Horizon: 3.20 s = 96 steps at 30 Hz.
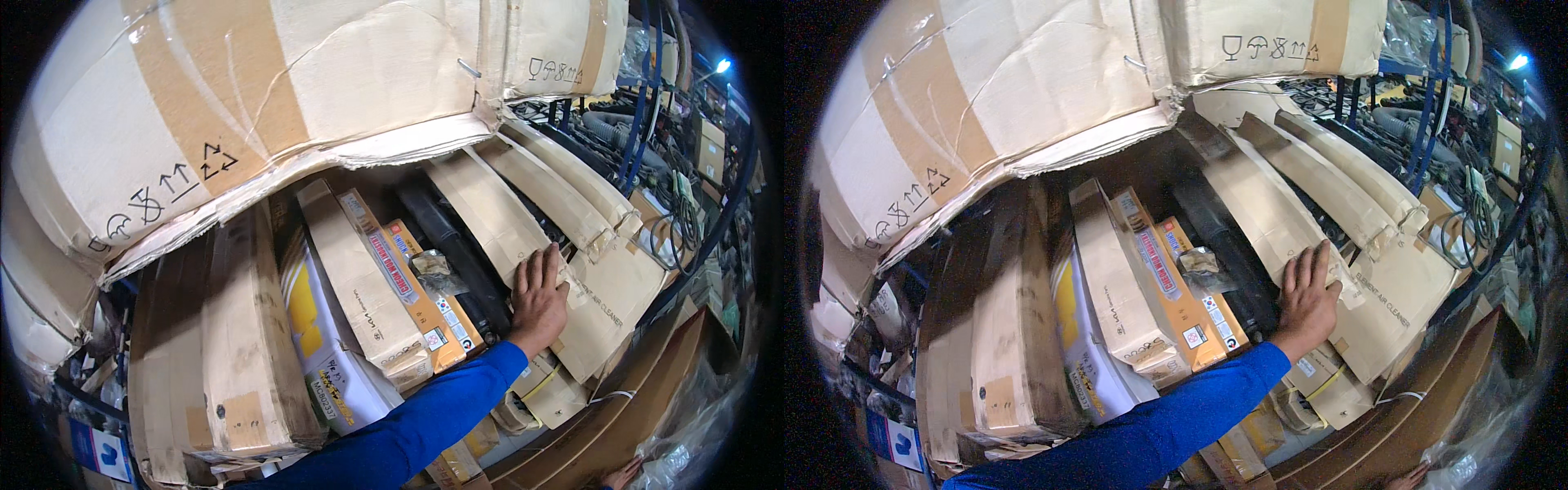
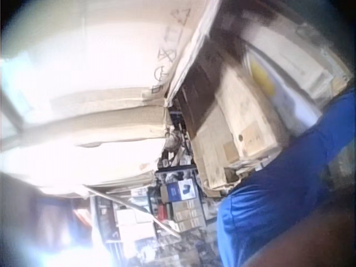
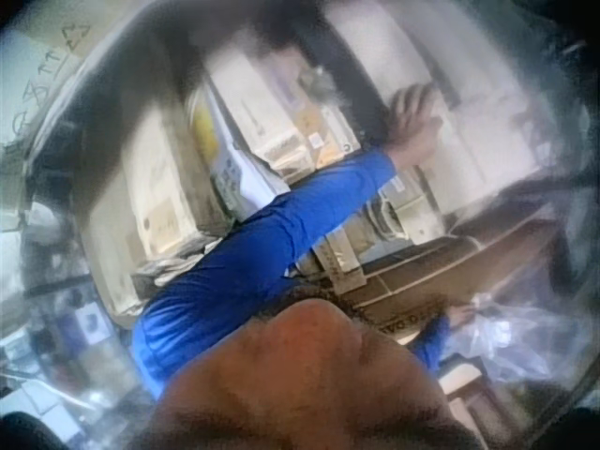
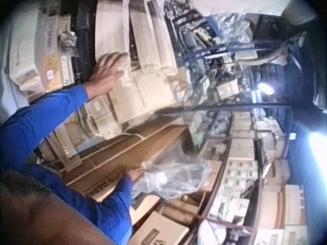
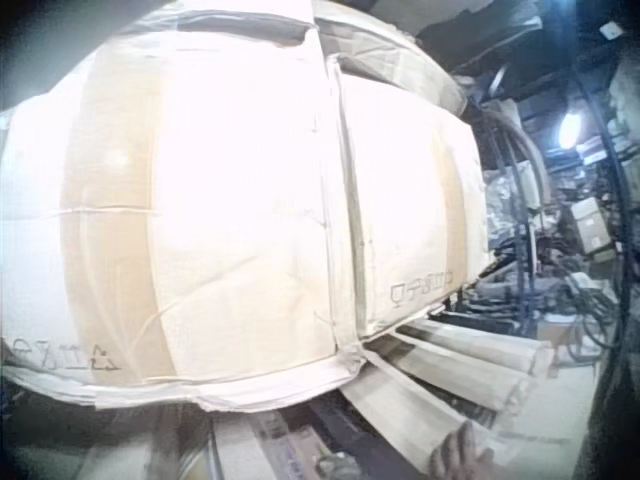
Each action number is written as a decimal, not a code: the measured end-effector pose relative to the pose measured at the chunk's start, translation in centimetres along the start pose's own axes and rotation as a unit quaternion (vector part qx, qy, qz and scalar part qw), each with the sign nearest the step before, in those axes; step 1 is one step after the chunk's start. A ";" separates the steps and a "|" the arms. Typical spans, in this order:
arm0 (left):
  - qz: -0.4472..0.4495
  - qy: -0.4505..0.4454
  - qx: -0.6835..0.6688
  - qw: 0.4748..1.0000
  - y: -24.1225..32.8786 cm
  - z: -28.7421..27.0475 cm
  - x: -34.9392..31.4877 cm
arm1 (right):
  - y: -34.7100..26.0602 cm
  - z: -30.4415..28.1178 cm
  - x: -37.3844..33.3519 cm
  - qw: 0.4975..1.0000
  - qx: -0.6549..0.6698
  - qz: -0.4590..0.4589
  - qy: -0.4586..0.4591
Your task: The person walks through a cluttered workshop and storage area, then searches through stacked cardboard boxes on a shelf. They lift and move boxes to locate and retrieve a long black cylindrical object, which they hold and inspect.
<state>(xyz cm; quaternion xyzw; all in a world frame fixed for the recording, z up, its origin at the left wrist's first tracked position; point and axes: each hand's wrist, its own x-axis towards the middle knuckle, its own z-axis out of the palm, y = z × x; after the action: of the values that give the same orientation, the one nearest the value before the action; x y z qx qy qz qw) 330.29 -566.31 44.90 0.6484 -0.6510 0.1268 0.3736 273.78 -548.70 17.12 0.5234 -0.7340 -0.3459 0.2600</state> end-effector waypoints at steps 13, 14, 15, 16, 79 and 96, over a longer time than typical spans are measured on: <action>0.008 -0.043 0.022 0.999 0.3 -0.5 0.1 | -2.3 6.8 3.5 0.902 0.421 0.095 0.027; 0.002 -0.049 0.034 0.998 0.1 -0.7 0.1 | -2.5 5.4 3.5 0.910 0.405 0.089 -0.005; 0.004 -0.051 0.029 0.998 0.2 -0.7 0.1 | -1.9 4.8 2.9 0.969 0.243 0.040 -0.028; 0.005 -0.052 0.024 0.998 0.3 -0.8 0.1 | -1.5 4.2 2.3 0.996 0.072 -0.012 -0.050; -0.227 -0.479 -0.239 0.814 -7.3 -35.8 -50.7 | -14.8 -5.5 -2.9 0.965 0.234 0.014 0.117; -0.599 0.048 -0.282 0.748 -7.5 -61.6 -84.7 | -33.4 -32.9 -66.2 0.508 0.222 -0.825 -0.111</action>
<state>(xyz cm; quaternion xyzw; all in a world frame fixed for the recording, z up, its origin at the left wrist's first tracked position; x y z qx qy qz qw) 347.03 -463.74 29.78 0.7632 -0.1165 -0.2813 0.5699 338.88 -500.83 10.34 0.8906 -0.0471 -0.2853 -0.3511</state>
